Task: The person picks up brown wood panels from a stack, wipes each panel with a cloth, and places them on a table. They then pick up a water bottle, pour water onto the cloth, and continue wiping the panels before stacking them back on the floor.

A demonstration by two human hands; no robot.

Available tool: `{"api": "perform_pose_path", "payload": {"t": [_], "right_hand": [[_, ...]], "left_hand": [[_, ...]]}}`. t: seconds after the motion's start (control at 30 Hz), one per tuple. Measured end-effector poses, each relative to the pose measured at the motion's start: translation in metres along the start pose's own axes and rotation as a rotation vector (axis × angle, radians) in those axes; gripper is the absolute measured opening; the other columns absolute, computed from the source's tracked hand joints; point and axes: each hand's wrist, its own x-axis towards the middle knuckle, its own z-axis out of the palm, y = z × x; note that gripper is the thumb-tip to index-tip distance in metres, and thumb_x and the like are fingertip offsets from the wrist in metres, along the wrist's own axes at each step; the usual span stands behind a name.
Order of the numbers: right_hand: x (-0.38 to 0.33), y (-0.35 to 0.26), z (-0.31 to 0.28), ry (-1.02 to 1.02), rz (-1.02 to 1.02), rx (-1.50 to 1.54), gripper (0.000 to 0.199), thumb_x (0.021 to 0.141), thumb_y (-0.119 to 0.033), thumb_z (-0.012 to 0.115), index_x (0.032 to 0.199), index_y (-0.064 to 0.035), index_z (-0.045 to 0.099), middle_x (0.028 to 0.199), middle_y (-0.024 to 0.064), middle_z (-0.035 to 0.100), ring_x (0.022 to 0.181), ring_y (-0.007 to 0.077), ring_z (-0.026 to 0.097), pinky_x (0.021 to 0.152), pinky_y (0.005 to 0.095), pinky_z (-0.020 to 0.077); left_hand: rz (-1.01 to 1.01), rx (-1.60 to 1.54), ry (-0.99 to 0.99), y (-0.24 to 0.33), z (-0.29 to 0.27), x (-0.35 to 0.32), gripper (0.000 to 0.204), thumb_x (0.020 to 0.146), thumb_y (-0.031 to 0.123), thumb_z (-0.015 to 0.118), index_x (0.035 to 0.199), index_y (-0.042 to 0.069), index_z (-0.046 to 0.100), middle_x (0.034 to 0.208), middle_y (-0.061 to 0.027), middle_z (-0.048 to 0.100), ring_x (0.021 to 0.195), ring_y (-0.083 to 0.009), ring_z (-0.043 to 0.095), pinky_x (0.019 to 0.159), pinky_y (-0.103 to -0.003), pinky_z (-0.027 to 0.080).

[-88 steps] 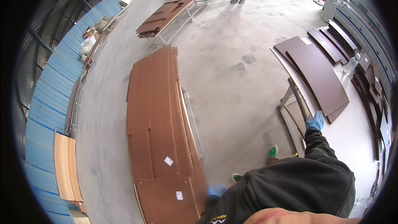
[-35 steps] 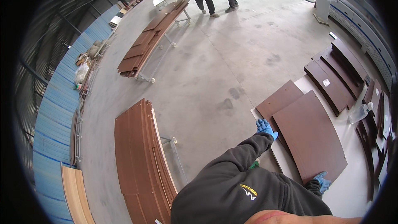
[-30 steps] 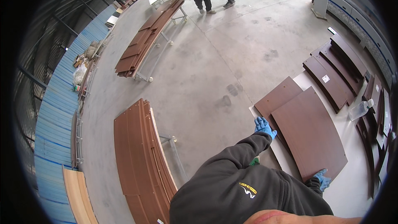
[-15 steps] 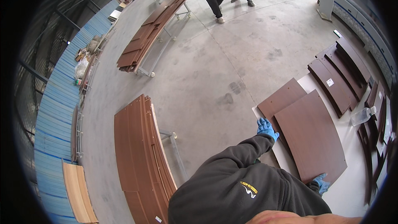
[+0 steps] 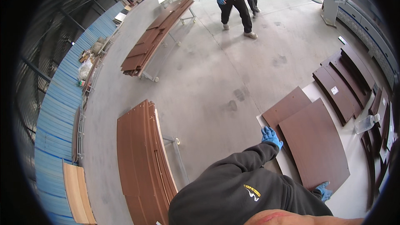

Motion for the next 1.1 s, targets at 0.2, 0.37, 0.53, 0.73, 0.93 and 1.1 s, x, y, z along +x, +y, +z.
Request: {"api": "perform_pose_path", "payload": {"t": [0.2, 0.37, 0.53, 0.73, 0.93, 1.1], "right_hand": [[0.0, 0.0, -0.001, -0.007, -0.018, 0.002, 0.091, 0.095, -0.076, 0.039, 0.153, -0.0055, 0.041, 0.158, 0.0152, 0.043, 0.148, 0.034, 0.035, 0.118, 0.0583, 0.0296], [-0.001, 0.001, -0.004, -0.049, -0.019, 0.037, 0.089, 0.096, -0.074, 0.04, 0.152, -0.0044, 0.041, 0.158, 0.0156, 0.043, 0.148, 0.0344, 0.035, 0.118, 0.0573, 0.0295], [-0.003, 0.0, -0.011, -0.078, -0.022, 0.069, 0.088, 0.097, -0.073, 0.041, 0.151, -0.0041, 0.042, 0.157, 0.0159, 0.043, 0.147, 0.0349, 0.036, 0.118, 0.0569, 0.0309], [-0.006, -0.001, -0.017, -0.084, -0.033, 0.067, 0.088, 0.096, -0.074, 0.042, 0.15, -0.0042, 0.042, 0.156, 0.016, 0.043, 0.146, 0.0351, 0.037, 0.118, 0.0561, 0.0312], [-0.007, -0.002, -0.016, -0.036, -0.015, 0.03, 0.088, 0.096, -0.073, 0.041, 0.152, -0.0051, 0.041, 0.158, 0.0158, 0.042, 0.147, 0.0344, 0.036, 0.118, 0.0559, 0.0299], [-0.003, 0.0, -0.01, -0.041, -0.008, 0.048, 0.09, 0.096, -0.074, 0.04, 0.154, -0.006, 0.038, 0.16, 0.0154, 0.039, 0.149, 0.0332, 0.033, 0.12, 0.0557, 0.0278]], "left_hand": [[-0.057, -0.167, -0.048, 0.0, -0.007, -0.003, 0.109, 0.092, 0.057, 0.066, 0.157, -0.011, 0.011, 0.165, -0.0332, 0.005, 0.153, -0.0546, 0.0, 0.126, -0.059, 0.003], [-0.019, -0.135, -0.037, -0.001, -0.007, -0.005, 0.109, 0.092, 0.058, 0.064, 0.157, -0.013, 0.012, 0.165, -0.0335, 0.008, 0.153, -0.053, 0.0, 0.126, -0.059, 0.001], [-0.014, -0.084, -0.013, -0.001, 0.0, -0.002, 0.109, 0.092, 0.061, 0.061, 0.156, -0.014, 0.015, 0.164, -0.0333, 0.014, 0.154, -0.0513, 0.002, 0.125, -0.061, 0.0], [-0.017, -0.041, -0.016, 0.001, -0.003, -0.003, 0.105, 0.094, 0.061, 0.059, 0.156, -0.013, 0.019, 0.165, -0.0302, 0.017, 0.154, -0.0517, 0.005, 0.125, -0.062, 0.001], [-0.003, 0.047, 0.042, 0.002, 0.007, 0.001, 0.102, 0.094, 0.063, 0.056, 0.154, -0.014, 0.025, 0.163, -0.0291, 0.023, 0.152, -0.0526, 0.011, 0.124, -0.063, 0.004], [-0.002, 0.009, 0.037, 0.0, 0.015, 0.007, 0.106, 0.092, 0.063, 0.059, 0.156, -0.012, 0.021, 0.164, -0.0305, 0.02, 0.154, -0.0494, 0.01, 0.125, -0.062, 0.003]]}}
